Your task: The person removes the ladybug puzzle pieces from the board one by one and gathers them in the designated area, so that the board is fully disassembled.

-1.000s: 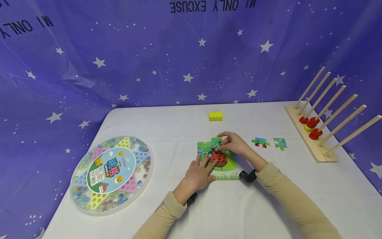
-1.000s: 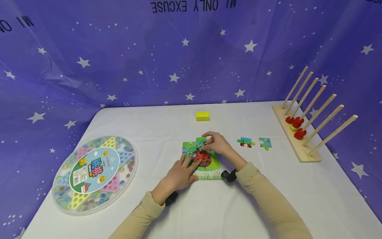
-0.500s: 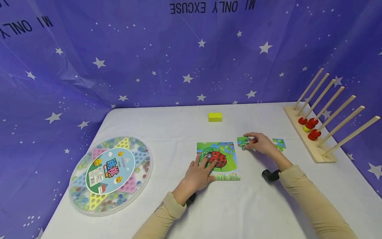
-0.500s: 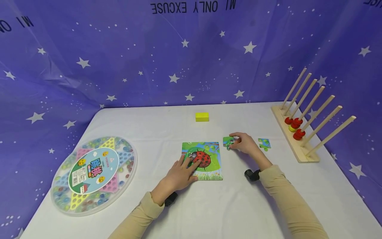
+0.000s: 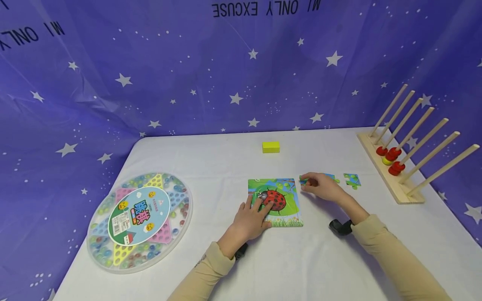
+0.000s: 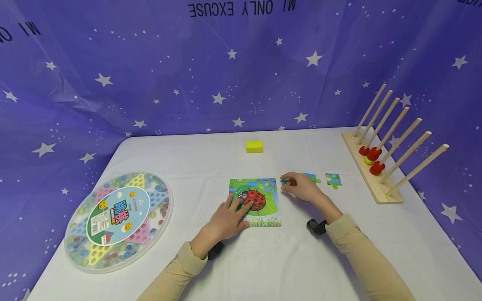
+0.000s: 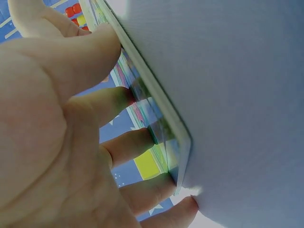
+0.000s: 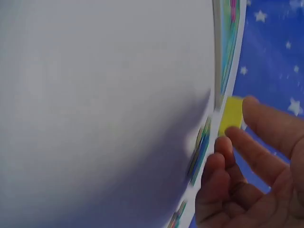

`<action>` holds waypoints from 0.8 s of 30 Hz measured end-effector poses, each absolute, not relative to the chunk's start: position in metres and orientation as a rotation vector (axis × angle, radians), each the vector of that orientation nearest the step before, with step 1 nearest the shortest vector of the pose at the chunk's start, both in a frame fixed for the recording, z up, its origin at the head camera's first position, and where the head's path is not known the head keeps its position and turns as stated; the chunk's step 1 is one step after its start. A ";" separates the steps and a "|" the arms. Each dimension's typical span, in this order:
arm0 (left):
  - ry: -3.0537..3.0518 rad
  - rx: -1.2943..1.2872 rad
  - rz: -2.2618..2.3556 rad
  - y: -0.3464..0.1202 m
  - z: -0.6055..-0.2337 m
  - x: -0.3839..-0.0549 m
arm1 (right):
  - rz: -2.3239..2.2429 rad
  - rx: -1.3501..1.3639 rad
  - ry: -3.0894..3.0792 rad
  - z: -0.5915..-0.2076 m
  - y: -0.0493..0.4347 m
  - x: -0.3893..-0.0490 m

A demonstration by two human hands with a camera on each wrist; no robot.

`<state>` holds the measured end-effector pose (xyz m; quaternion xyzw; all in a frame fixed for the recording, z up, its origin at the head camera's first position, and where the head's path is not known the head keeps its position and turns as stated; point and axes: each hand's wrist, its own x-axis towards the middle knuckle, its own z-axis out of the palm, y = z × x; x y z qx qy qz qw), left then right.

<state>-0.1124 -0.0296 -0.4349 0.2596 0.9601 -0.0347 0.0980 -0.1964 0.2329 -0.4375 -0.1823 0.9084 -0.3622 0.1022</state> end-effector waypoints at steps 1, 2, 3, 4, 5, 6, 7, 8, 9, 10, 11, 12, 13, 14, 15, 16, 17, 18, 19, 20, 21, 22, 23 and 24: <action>2.843 0.770 -0.106 -0.030 -0.435 -0.112 | -1.062 -0.592 2.676 -0.437 0.229 -0.193; 2.846 0.773 -0.108 -0.030 -0.434 -0.113 | -1.046 -0.640 2.670 -0.437 0.226 -0.190; 2.847 0.774 -0.107 -0.030 -0.435 -0.113 | -1.014 -0.684 2.671 -0.438 0.223 -0.187; 2.850 0.774 -0.105 -0.030 -0.435 -0.113 | -0.970 -0.720 2.678 -0.438 0.220 -0.184; 2.850 0.775 -0.104 -0.030 -0.435 -0.113 | -0.937 -0.749 2.675 -0.438 0.217 -0.181; 2.851 0.773 -0.101 -0.030 -0.435 -0.113 | -0.907 -0.774 2.676 -0.438 0.214 -0.178; 2.850 0.771 -0.101 -0.030 -0.434 -0.113 | -0.869 -0.787 2.685 -0.438 0.213 -0.175; 2.851 0.770 -0.101 -0.029 -0.434 -0.114 | -0.839 -0.793 2.691 -0.438 0.211 -0.173; 2.849 0.766 -0.100 -0.029 -0.434 -0.114 | -0.814 -0.804 2.700 -0.438 0.209 -0.171; 2.849 0.763 -0.100 -0.029 -0.434 -0.114 | -0.802 -0.798 2.709 -0.438 0.208 -0.169; 2.847 0.760 -0.101 -0.029 -0.434 -0.114 | -0.803 -0.793 2.712 -0.437 0.208 -0.168; 2.844 0.755 -0.102 -0.029 -0.434 -0.114 | -0.806 -0.787 2.718 -0.437 0.207 -0.167; 2.843 0.751 -0.106 -0.029 -0.434 -0.114 | -0.809 -0.784 2.722 -0.437 0.207 -0.166; 2.842 0.748 -0.109 -0.029 -0.434 -0.115 | -0.815 -0.778 2.721 -0.438 0.206 -0.166; 2.841 0.746 -0.109 -0.028 -0.434 -0.115 | -0.818 -0.776 2.720 -0.438 0.206 -0.165; 2.841 0.745 -0.110 -0.028 -0.434 -0.115 | -0.824 -0.767 2.717 -0.438 0.206 -0.165; 2.842 0.744 -0.109 -0.028 -0.434 -0.115 | -0.827 -0.766 2.716 -0.439 0.206 -0.165; 2.842 0.744 -0.110 -0.028 -0.434 -0.115 | -0.833 -0.765 2.714 -0.439 0.206 -0.165; 2.843 0.745 -0.111 -0.028 -0.434 -0.115 | -0.841 -0.765 2.710 -0.439 0.206 -0.165; 2.844 0.745 -0.110 -0.028 -0.434 -0.115 | -0.850 -0.762 2.705 -0.440 0.205 -0.164; 2.844 0.745 -0.110 -0.028 -0.434 -0.115 | -0.861 -0.758 2.699 -0.441 0.205 -0.164; 2.843 0.745 -0.110 -0.028 -0.434 -0.114 | -0.873 -0.755 2.692 -0.441 0.206 -0.164; 2.843 0.744 -0.110 -0.028 -0.434 -0.114 | -0.882 -0.752 2.686 -0.442 0.205 -0.164; 2.843 0.744 -0.112 -0.028 -0.434 -0.114 | -0.888 -0.747 2.682 -0.442 0.205 -0.164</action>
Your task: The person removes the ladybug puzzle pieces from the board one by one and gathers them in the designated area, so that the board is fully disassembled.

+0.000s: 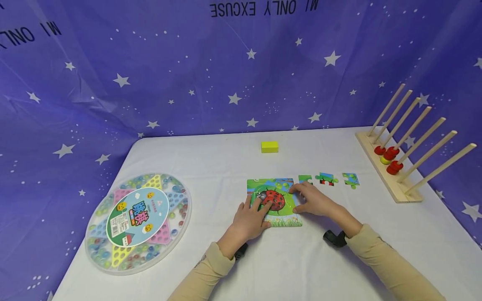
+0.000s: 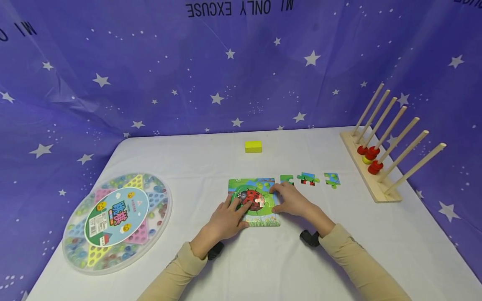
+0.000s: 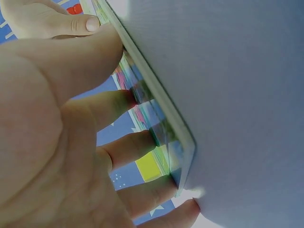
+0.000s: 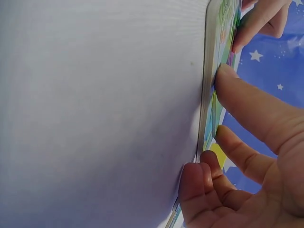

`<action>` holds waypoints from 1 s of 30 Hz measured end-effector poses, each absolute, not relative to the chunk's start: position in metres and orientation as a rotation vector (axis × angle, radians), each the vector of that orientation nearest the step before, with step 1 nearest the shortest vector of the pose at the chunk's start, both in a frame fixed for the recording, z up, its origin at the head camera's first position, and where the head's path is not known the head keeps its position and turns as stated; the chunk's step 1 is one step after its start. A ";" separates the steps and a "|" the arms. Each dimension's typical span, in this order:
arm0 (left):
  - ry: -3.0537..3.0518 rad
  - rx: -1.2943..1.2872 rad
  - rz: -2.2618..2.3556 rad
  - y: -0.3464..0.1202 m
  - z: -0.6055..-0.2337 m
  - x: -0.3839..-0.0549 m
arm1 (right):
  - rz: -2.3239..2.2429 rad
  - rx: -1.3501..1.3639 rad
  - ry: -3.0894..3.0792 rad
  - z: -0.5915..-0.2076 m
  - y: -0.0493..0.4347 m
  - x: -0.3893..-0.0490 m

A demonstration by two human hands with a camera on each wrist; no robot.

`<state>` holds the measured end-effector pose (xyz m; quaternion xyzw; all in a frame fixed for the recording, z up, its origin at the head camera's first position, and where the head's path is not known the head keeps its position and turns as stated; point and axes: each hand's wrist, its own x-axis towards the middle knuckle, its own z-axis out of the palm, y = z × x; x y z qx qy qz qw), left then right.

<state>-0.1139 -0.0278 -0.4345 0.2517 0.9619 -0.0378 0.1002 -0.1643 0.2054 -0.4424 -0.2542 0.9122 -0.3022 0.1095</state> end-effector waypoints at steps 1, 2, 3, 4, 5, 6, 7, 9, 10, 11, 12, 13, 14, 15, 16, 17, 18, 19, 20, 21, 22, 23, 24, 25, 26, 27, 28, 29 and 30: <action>2.845 0.744 -0.113 -0.028 -0.434 -0.114 | -0.894 -0.742 2.677 -0.443 0.205 -0.164; 2.846 0.744 -0.115 -0.028 -0.434 -0.114 | -0.902 -0.736 2.673 -0.443 0.205 -0.164; 2.848 0.745 -0.117 -0.028 -0.434 -0.114 | -0.910 -0.729 2.668 -0.442 0.204 -0.164; 2.850 0.746 -0.117 -0.028 -0.434 -0.114 | -0.915 -0.725 2.664 -0.442 0.203 -0.164; 2.851 0.748 -0.117 -0.028 -0.434 -0.113 | -0.927 -0.720 2.656 -0.441 0.202 -0.164; 2.852 0.748 -0.119 -0.028 -0.434 -0.113 | -0.938 -0.715 2.649 -0.440 0.202 -0.164; 2.852 0.749 -0.120 -0.028 -0.434 -0.113 | -0.951 -0.712 2.642 -0.439 0.201 -0.163; 2.853 0.749 -0.121 -0.028 -0.434 -0.113 | -0.966 -0.712 2.630 -0.438 0.199 -0.163; 2.854 0.749 -0.122 -0.028 -0.434 -0.113 | -0.970 -0.714 2.627 -0.438 0.199 -0.163; 2.855 0.749 -0.124 -0.028 -0.435 -0.113 | -0.976 -0.713 2.622 -0.438 0.198 -0.163; 2.857 0.749 -0.127 -0.028 -0.435 -0.113 | -0.981 -0.715 2.616 -0.437 0.198 -0.163; 2.858 0.749 -0.125 -0.028 -0.435 -0.113 | -0.987 -0.716 2.609 -0.437 0.198 -0.163; 2.859 0.749 -0.126 -0.028 -0.435 -0.113 | -0.992 -0.717 2.602 -0.438 0.198 -0.163; 2.860 0.749 -0.123 -0.028 -0.434 -0.112 | -0.997 -0.722 2.599 -0.438 0.198 -0.163; 2.859 0.749 -0.121 -0.028 -0.434 -0.112 | -1.005 -0.726 2.595 -0.438 0.199 -0.162; 2.858 0.750 -0.118 -0.028 -0.434 -0.112 | -1.012 -0.728 2.594 -0.439 0.200 -0.162; 2.857 0.750 -0.115 -0.028 -0.434 -0.112 | -1.021 -0.730 2.595 -0.439 0.201 -0.162; 2.858 0.751 -0.109 -0.028 -0.434 -0.111 | -1.029 -0.731 2.595 -0.439 0.202 -0.163; 2.856 0.752 -0.106 -0.027 -0.434 -0.111 | -1.043 -0.731 2.591 -0.439 0.204 -0.163; 2.855 0.753 -0.101 -0.027 -0.434 -0.111 | -1.061 -0.727 2.582 -0.440 0.206 -0.163; 2.853 0.754 -0.096 -0.027 -0.434 -0.111 | -1.085 -0.721 2.568 -0.439 0.209 -0.164; 2.854 0.755 -0.093 -0.028 -0.434 -0.111 | -1.110 -0.713 2.554 -0.439 0.212 -0.165; 2.854 0.754 -0.091 -0.028 -0.434 -0.111 | -1.137 -0.702 2.538 -0.438 0.216 -0.165; 2.855 0.754 -0.085 -0.028 -0.434 -0.111 | -1.164 -0.691 2.521 -0.438 0.220 -0.166; 2.856 0.754 -0.083 -0.028 -0.434 -0.111 | -1.190 -0.680 2.511 -0.437 0.225 -0.166; 2.859 0.755 -0.080 -0.028 -0.434 -0.111 | -1.215 -0.663 2.506 -0.436 0.232 -0.167; 2.862 0.757 -0.077 -0.029 -0.434 -0.111 | -1.238 -0.644 2.503 -0.435 0.238 -0.167; 2.865 0.759 -0.076 -0.029 -0.434 -0.112 | -1.249 -0.624 2.508 -0.435 0.245 -0.167; 2.868 0.762 -0.072 -0.029 -0.434 -0.112 | -1.259 -0.602 2.513 -0.435 0.253 -0.166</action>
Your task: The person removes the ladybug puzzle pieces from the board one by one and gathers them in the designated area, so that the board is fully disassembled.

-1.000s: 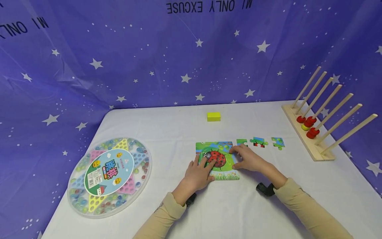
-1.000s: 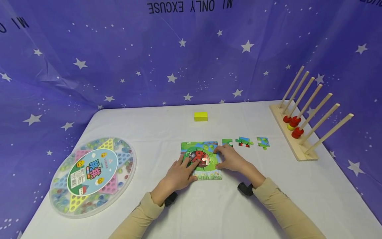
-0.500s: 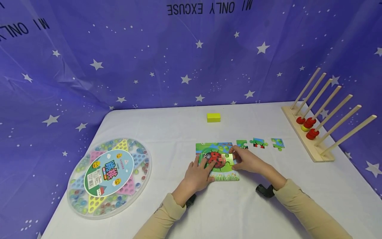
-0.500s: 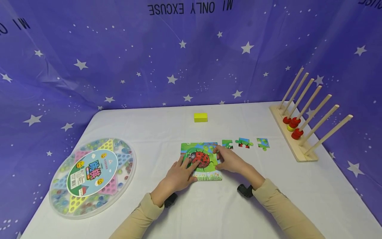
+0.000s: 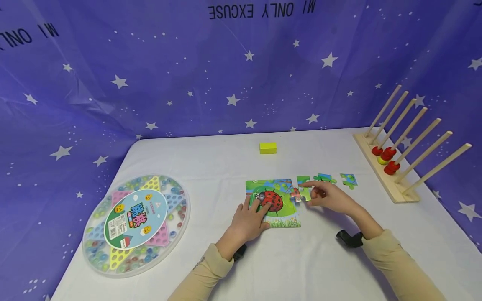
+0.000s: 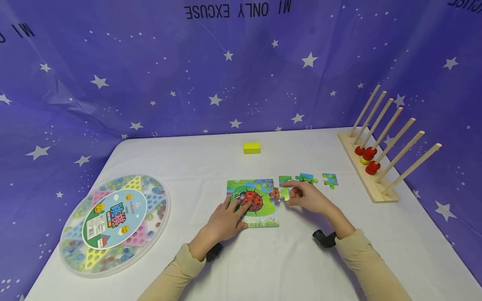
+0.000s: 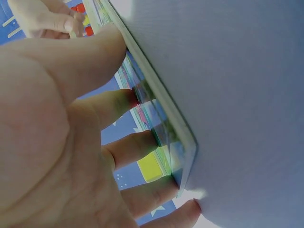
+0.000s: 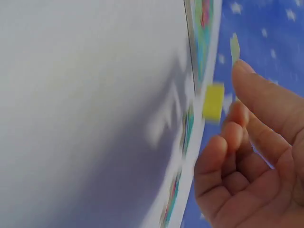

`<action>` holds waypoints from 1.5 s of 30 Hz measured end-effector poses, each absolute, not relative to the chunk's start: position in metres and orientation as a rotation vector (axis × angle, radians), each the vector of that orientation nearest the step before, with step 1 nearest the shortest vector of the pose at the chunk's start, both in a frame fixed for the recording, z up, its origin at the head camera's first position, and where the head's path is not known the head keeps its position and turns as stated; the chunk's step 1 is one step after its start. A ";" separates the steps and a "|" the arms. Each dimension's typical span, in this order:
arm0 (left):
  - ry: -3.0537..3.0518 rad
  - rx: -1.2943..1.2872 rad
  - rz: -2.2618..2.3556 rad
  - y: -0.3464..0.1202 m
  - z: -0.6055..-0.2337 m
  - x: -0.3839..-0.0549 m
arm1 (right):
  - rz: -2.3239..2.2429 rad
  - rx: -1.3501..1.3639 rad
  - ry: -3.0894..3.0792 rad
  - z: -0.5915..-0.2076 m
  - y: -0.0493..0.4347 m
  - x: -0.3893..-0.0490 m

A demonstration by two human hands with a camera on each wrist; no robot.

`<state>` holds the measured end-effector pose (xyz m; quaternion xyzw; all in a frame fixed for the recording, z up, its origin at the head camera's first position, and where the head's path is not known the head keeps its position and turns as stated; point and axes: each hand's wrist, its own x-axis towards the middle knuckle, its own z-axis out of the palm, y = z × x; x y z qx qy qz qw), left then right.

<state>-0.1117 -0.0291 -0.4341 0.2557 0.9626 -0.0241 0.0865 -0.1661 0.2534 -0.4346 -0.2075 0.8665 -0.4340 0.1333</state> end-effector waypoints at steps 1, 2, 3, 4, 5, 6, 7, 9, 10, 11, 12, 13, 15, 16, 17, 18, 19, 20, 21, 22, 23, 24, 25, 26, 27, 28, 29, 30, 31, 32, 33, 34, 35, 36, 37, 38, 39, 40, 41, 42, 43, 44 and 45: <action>2.871 0.765 -0.069 -0.029 -0.434 -0.112 | -1.269 -0.578 2.517 -0.435 0.262 -0.165; 2.873 0.767 -0.072 -0.029 -0.435 -0.112 | -1.273 -0.540 2.523 -0.434 0.271 -0.164; 2.873 0.768 -0.072 -0.029 -0.435 -0.112 | -1.279 -0.500 2.525 -0.434 0.280 -0.162; 2.874 0.767 -0.075 -0.029 -0.435 -0.112 | -1.283 -0.469 2.524 -0.434 0.289 -0.160; 2.875 0.766 -0.076 -0.029 -0.435 -0.112 | -1.281 -0.435 2.528 -0.434 0.299 -0.158; 2.875 0.765 -0.077 -0.029 -0.435 -0.112 | -1.281 -0.400 2.532 -0.434 0.308 -0.156; 2.875 0.764 -0.080 -0.029 -0.435 -0.112 | -1.286 -0.363 2.532 -0.435 0.318 -0.154; 2.874 0.764 -0.078 -0.029 -0.436 -0.112 | -1.298 -0.321 2.538 -0.436 0.335 -0.150; 2.874 0.763 -0.074 -0.029 -0.436 -0.112 | -1.300 -0.307 2.544 -0.437 0.344 -0.147; 2.874 0.765 -0.070 -0.029 -0.435 -0.111 | -1.298 -0.289 2.555 -0.438 0.351 -0.145; 2.876 0.770 -0.066 -0.030 -0.435 -0.111 | -1.301 -0.277 2.562 -0.439 0.357 -0.144; 2.879 0.773 -0.060 -0.030 -0.436 -0.111 | -1.303 -0.266 2.564 -0.439 0.363 -0.142; 2.898 0.795 -0.047 -0.031 -0.442 -0.112 | -1.283 -0.238 2.575 -0.439 0.371 -0.139; 2.901 0.798 -0.042 -0.032 -0.442 -0.112 | -1.264 -0.224 2.581 -0.439 0.373 -0.139; 2.903 0.799 -0.042 -0.032 -0.442 -0.112 | -1.247 -0.219 2.582 -0.439 0.374 -0.139; 2.906 0.801 -0.038 -0.033 -0.443 -0.112 | -1.231 -0.215 2.582 -0.439 0.375 -0.139; 2.906 0.798 -0.036 -0.033 -0.443 -0.112 | -1.211 -0.211 2.585 -0.439 0.376 -0.139; 2.905 0.797 -0.037 -0.033 -0.443 -0.112 | -1.196 -0.210 2.589 -0.438 0.376 -0.139; 2.905 0.796 -0.039 -0.033 -0.443 -0.112 | -1.179 -0.216 2.599 -0.438 0.375 -0.140; 2.887 0.776 -0.045 -0.032 -0.438 -0.111 | -1.156 -0.231 2.611 -0.437 0.374 -0.140; 2.883 0.772 -0.048 -0.032 -0.438 -0.112 | -1.134 -0.245 2.625 -0.437 0.372 -0.141; 2.884 0.772 -0.048 -0.032 -0.438 -0.112 | -1.108 -0.256 2.646 -0.436 0.369 -0.143; 2.881 0.769 -0.053 -0.032 -0.438 -0.112 | -1.080 -0.267 2.668 -0.435 0.365 -0.145; 2.878 0.768 -0.062 -0.031 -0.438 -0.113 | -1.058 -0.283 2.690 -0.433 0.360 -0.147; 2.872 0.767 -0.067 -0.031 -0.438 -0.113 | -1.041 -0.294 2.710 -0.433 0.354 -0.149; 2.871 0.770 -0.069 -0.031 -0.438 -0.113 | -1.038 -0.303 2.714 -0.431 0.348 -0.152; 2.866 0.769 -0.073 -0.031 -0.438 -0.113 | -1.038 -0.311 2.717 -0.430 0.340 -0.154; 2.865 0.772 -0.073 -0.031 -0.437 -0.113 | -1.040 -0.327 2.717 -0.429 0.332 -0.157; 2.860 0.772 -0.078 -0.030 -0.437 -0.113 | -1.052 -0.344 2.708 -0.427 0.324 -0.160; 2.859 0.774 -0.079 -0.030 -0.437 -0.113 | -1.063 -0.364 2.700 -0.426 0.314 -0.163; 2.857 0.774 -0.075 -0.030 -0.437 -0.113 | -1.072 -0.387 2.689 -0.426 0.304 -0.165; 2.858 0.773 -0.071 -0.030 -0.437 -0.112 | -1.074 -0.422 2.672 -0.424 0.293 -0.168; 2.856 0.767 -0.063 -0.030 -0.436 -0.112 | -1.067 -0.470 2.663 -0.424 0.281 -0.170; 2.857 0.764 -0.054 -0.031 -0.436 -0.112 | -1.056 -0.519 2.653 -0.424 0.269 -0.172; 2.855 0.758 -0.048 -0.031 -0.437 -0.112 | -1.046 -0.569 2.636 -0.424 0.256 -0.174; 2.854 0.754 -0.043 -0.031 -0.436 -0.112 | -1.023 -0.620 2.626 -0.424 0.244 -0.175; 2.851 0.748 -0.038 -0.031 -0.436 -0.113 | -1.003 -0.673 2.608 -0.425 0.232 -0.175; 2.849 0.743 -0.033 -0.032 -0.436 -0.113 | -0.982 -0.725 2.590 -0.425 0.220 -0.176; 2.847 0.741 -0.034 -0.032 -0.436 -0.113 | -0.957 -0.775 2.580 -0.426 0.210 -0.176; 2.845 0.740 -0.041 -0.032 -0.436 -0.112 | -0.928 -0.815 2.574 -0.428 0.200 -0.176; 2.844 0.742 -0.049 -0.032 -0.435 -0.112 | -0.900 -0.849 2.570 -0.429 0.191 -0.176; 2.844 0.744 -0.057 -0.032 -0.435 -0.112 | -0.871 -0.870 2.568 -0.431 0.184 -0.175; 2.842 0.746 -0.065 -0.032 -0.435 -0.112 | -0.846 -0.882 2.565 -0.432 0.177 -0.175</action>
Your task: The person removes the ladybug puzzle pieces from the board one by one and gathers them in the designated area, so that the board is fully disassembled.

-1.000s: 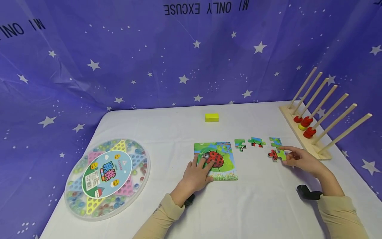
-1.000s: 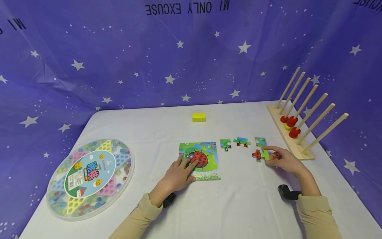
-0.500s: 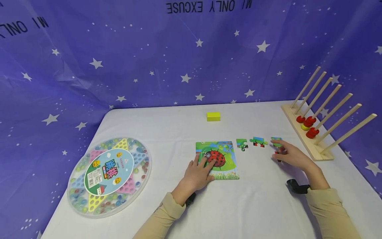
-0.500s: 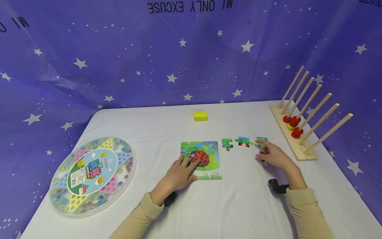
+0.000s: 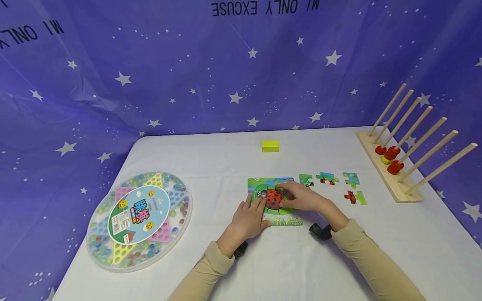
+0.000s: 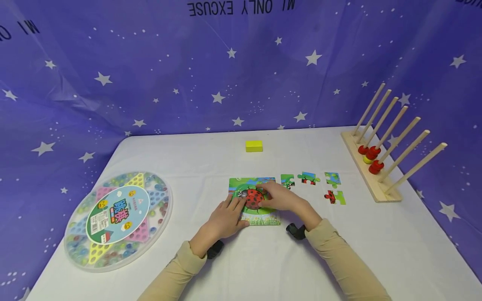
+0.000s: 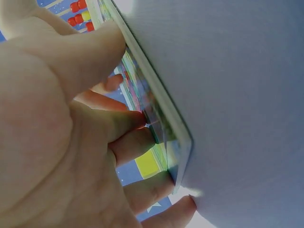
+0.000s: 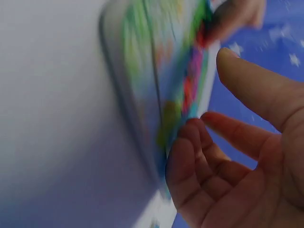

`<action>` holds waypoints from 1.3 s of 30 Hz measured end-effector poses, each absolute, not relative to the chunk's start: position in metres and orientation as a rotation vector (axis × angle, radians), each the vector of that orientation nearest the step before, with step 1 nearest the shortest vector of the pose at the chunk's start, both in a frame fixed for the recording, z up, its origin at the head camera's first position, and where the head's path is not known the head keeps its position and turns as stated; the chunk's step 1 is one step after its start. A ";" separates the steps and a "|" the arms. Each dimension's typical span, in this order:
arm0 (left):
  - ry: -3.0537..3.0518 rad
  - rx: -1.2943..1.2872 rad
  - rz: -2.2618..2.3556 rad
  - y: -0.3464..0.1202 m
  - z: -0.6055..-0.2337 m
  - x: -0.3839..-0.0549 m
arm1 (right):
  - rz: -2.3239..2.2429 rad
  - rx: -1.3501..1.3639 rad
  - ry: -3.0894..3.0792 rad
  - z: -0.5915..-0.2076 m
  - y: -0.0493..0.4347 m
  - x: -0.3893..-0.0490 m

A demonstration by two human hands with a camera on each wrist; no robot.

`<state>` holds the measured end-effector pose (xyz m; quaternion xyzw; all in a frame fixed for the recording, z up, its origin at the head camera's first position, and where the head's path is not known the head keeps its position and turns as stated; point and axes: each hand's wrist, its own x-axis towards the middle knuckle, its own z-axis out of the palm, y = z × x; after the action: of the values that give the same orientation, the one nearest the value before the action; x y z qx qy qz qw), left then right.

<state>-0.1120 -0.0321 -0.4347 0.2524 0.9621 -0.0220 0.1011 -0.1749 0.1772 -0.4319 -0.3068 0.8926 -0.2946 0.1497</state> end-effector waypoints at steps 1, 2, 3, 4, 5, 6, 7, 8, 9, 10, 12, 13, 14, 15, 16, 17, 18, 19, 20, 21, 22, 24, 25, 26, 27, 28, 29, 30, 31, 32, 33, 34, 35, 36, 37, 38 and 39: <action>2.840 0.749 -0.071 -0.032 -0.435 -0.112 | -0.818 -0.883 2.569 -0.433 0.172 -0.174; 2.839 0.751 -0.075 -0.032 -0.435 -0.112 | -0.788 -0.876 2.576 -0.434 0.168 -0.174; 2.838 0.751 -0.075 -0.032 -0.435 -0.112 | -0.764 -0.860 2.581 -0.435 0.165 -0.173; 2.837 0.751 -0.078 -0.032 -0.435 -0.112 | -0.752 -0.842 2.585 -0.435 0.162 -0.172; 2.834 0.749 -0.077 -0.032 -0.436 -0.112 | -0.745 -0.823 2.588 -0.435 0.161 -0.171; 2.833 0.746 -0.078 -0.032 -0.436 -0.113 | -0.744 -0.809 2.594 -0.435 0.159 -0.171; 2.836 0.744 -0.075 -0.032 -0.436 -0.113 | -0.748 -0.800 2.600 -0.435 0.159 -0.170; 2.840 0.742 -0.076 -0.032 -0.436 -0.113 | -0.759 -0.799 2.603 -0.435 0.159 -0.171; 2.841 0.741 -0.077 -0.032 -0.436 -0.113 | -0.770 -0.798 2.603 -0.435 0.159 -0.171; 2.842 0.741 -0.081 -0.032 -0.436 -0.113 | -0.784 -0.793 2.602 -0.436 0.159 -0.171; 2.849 0.743 -0.078 -0.032 -0.437 -0.112 | -0.807 -0.788 2.600 -0.437 0.159 -0.172; 2.850 0.744 -0.073 -0.032 -0.437 -0.112 | -0.816 -0.787 2.599 -0.437 0.159 -0.172; 2.850 0.744 -0.068 -0.032 -0.437 -0.112 | -0.828 -0.784 2.596 -0.438 0.159 -0.172; 2.849 0.741 -0.066 -0.032 -0.437 -0.112 | -0.847 -0.780 2.587 -0.439 0.159 -0.172; 2.851 0.739 -0.060 -0.032 -0.437 -0.112 | -0.872 -0.778 2.580 -0.439 0.159 -0.172; 2.853 0.735 -0.054 -0.032 -0.437 -0.112 | -0.893 -0.783 2.575 -0.440 0.159 -0.172; 2.852 0.731 -0.052 -0.032 -0.438 -0.112 | -0.918 -0.787 2.567 -0.440 0.159 -0.172; 2.848 0.727 -0.056 -0.032 -0.438 -0.112 | -0.944 -0.793 2.558 -0.440 0.159 -0.172; 2.847 0.724 -0.060 -0.032 -0.438 -0.112 | -0.966 -0.802 2.553 -0.440 0.159 -0.172; 2.846 0.722 -0.063 -0.032 -0.438 -0.112 | -0.986 -0.811 2.546 -0.440 0.159 -0.172; 2.845 0.723 -0.063 -0.032 -0.438 -0.112 | -0.994 -0.818 2.549 -0.440 0.159 -0.172; 2.839 0.725 -0.065 -0.032 -0.437 -0.113 | -0.999 -0.828 2.554 -0.440 0.159 -0.172; 2.839 0.728 -0.063 -0.032 -0.436 -0.113 | -0.997 -0.831 2.563 -0.440 0.160 -0.172; 2.838 0.730 -0.060 -0.032 -0.436 -0.113 | -0.994 -0.827 2.574 -0.440 0.160 -0.172; 2.836 0.729 -0.052 -0.032 -0.435 -0.114 | -0.994 -0.822 2.583 -0.439 0.160 -0.172; 2.835 0.729 -0.048 -0.032 -0.435 -0.114 | -1.001 -0.812 2.587 -0.438 0.161 -0.171; 2.832 0.728 -0.043 -0.032 -0.434 -0.114 | -1.016 -0.801 2.586 -0.437 0.162 -0.171; 2.831 0.727 -0.042 -0.032 -0.434 -0.114 | -1.035 -0.786 2.584 -0.436 0.163 -0.170; 2.830 0.725 -0.038 -0.032 -0.435 -0.114 | -1.050 -0.776 2.581 -0.435 0.165 -0.170; 2.828 0.721 -0.037 -0.033 -0.435 -0.114 | -1.069 -0.763 2.575 -0.434 0.168 -0.169; 2.827 0.719 -0.039 -0.033 -0.435 -0.114 | -1.089 -0.751 2.566 -0.433 0.172 -0.168; 2.827 0.719 -0.041 -0.033 -0.436 -0.114 | -1.108 -0.737 2.556 -0.432 0.176 -0.168; 2.828 0.720 -0.034 -0.033 -0.436 -0.114 | -1.118 -0.729 2.551 -0.431 0.180 -0.167; 2.829 0.723 -0.026 -0.033 -0.437 -0.113 | -1.122 -0.722 2.551 -0.430 0.186 -0.166; 2.831 0.725 -0.014 -0.033 -0.437 -0.113 | -1.122 -0.719 2.553 -0.429 0.192 -0.165; 2.831 0.727 -0.003 -0.034 -0.437 -0.113 | -1.130 -0.710 2.550 -0.428 0.199 -0.165; 2.831 0.729 0.009 -0.034 -0.437 -0.112 | -1.132 -0.696 2.550 -0.428 0.206 -0.164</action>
<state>-0.1124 -0.0336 -0.4370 0.2478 0.9627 0.0029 0.1087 -0.1638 0.2056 -0.4275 -0.2400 0.8790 -0.3901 0.1325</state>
